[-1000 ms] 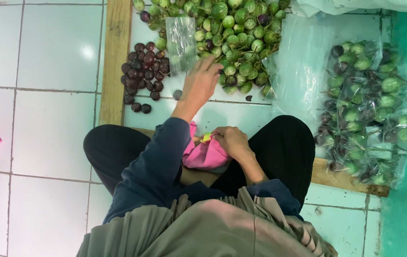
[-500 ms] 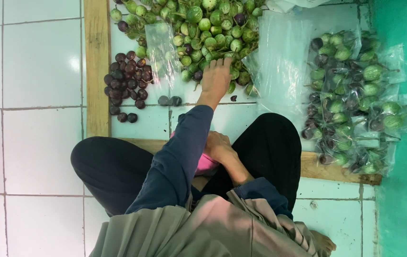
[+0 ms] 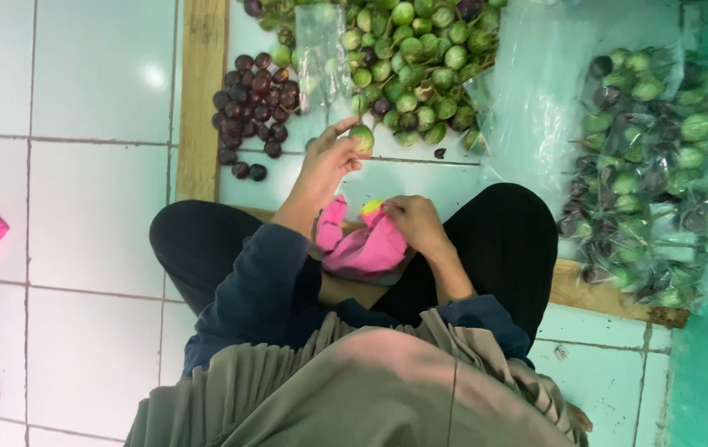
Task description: Bagging small green and purple vegetables into plastic bags
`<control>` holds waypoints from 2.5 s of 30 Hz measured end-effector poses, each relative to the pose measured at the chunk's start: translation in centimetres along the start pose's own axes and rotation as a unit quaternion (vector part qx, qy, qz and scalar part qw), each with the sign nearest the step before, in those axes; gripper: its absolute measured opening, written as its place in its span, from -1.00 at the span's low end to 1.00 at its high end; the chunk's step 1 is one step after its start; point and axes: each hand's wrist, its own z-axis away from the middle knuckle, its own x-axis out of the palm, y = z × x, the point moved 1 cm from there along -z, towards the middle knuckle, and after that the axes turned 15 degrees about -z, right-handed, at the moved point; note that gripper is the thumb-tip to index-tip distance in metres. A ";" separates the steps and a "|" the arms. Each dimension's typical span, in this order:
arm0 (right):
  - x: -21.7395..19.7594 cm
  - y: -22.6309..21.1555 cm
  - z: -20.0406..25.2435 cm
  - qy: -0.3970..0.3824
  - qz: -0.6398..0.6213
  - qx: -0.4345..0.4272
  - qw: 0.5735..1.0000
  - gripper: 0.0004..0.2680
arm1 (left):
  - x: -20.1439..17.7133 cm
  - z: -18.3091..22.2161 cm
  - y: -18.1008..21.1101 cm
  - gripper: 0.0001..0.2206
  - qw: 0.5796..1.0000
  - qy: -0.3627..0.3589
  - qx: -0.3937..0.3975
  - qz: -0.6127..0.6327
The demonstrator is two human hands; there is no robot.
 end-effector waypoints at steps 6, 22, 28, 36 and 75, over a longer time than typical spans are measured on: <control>-0.2 -0.5 0.3 0.106 -0.147 0.000 0.984 -0.86 | -5.5 4.6 -9.4 -0.65 0.969 0.066 -0.135 0.198; 5.4 -4.3 3.3 -0.004 0.113 -0.365 0.924 -0.64 | -3.3 6.0 -13.6 -0.57 0.960 -0.041 -0.070 0.269; 4.4 -3.8 3.0 0.009 0.044 -0.345 0.937 -0.63 | -3.0 6.7 -11.8 -0.50 0.972 -0.058 -0.013 0.228; 3.3 -6.0 3.4 0.105 -0.040 -0.327 0.938 -0.66 | -4.2 7.2 -8.4 -0.53 0.956 -0.046 0.043 0.285; 5.3 -5.8 3.2 0.093 -0.258 -0.168 0.947 -0.74 | -3.7 6.3 -10.6 -0.62 0.943 -0.054 0.047 0.325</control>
